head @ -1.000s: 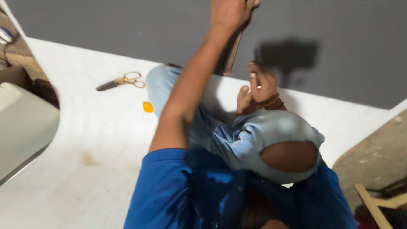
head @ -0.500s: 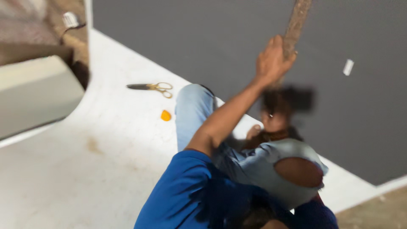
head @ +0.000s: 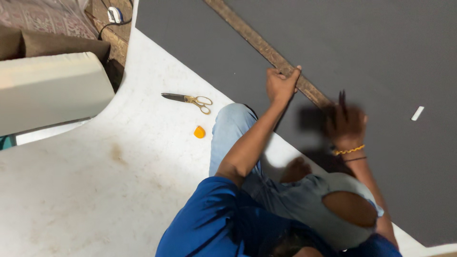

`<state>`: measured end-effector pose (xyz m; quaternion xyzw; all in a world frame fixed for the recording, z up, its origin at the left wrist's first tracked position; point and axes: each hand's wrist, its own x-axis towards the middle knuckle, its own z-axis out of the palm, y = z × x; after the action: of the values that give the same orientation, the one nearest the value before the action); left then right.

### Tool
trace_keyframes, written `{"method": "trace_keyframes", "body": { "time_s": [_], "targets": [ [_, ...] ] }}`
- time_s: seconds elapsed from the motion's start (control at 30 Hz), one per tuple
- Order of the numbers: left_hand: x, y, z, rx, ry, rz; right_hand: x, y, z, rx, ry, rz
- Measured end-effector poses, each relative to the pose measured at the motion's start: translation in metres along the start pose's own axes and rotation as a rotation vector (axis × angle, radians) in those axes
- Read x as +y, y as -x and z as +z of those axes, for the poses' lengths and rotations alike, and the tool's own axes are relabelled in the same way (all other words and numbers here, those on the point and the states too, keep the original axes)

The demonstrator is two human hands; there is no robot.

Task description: The person kneels on the floor over a large dark sheet and measures it with a tape measure, making pen marks at measured points. They then position a long wooden straightedge across the sheet, hold it aligned, and mark straight guide lines along it with the pen.

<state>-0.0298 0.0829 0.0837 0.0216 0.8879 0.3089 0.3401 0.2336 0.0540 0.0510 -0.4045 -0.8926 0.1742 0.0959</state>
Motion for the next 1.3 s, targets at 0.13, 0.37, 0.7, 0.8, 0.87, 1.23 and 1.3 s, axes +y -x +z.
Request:
{"method": "trace_keyframes", "body": {
  "time_s": [0.13, 0.37, 0.7, 0.8, 0.87, 1.23, 1.3],
  "targets": [
    [-0.003, -0.027, -0.013, -0.008, -0.119, 0.139, 0.009, -0.020, -0.010, 0.004, -0.061, 0.033],
    [0.009, -0.179, -0.071, 0.391, -0.254, 0.755, 0.026, -0.013, -0.029, 0.033, -0.146, 0.121],
    [-0.002, -0.292, -0.103, 0.204, -0.473, 0.577, 0.039, -0.002, -0.037, 0.226, -0.237, 0.188],
    [-0.004, -0.287, -0.099, 0.210, -0.477, 0.577, 0.046, -0.010, -0.047, 0.127, -0.216, 0.269],
    [-0.001, -0.283, -0.096, 0.223, -0.490, 0.552, 0.050, -0.014, -0.049, 0.181, -0.187, 0.255],
    [0.009, -0.262, -0.093, 0.241, -0.465, 0.521, 0.061, -0.004, -0.013, 0.328, -0.114, 0.171],
    [0.011, -0.260, -0.092, 0.243, -0.471, 0.522, 0.063, -0.004, -0.011, 0.315, -0.102, 0.181]
  ]
}}
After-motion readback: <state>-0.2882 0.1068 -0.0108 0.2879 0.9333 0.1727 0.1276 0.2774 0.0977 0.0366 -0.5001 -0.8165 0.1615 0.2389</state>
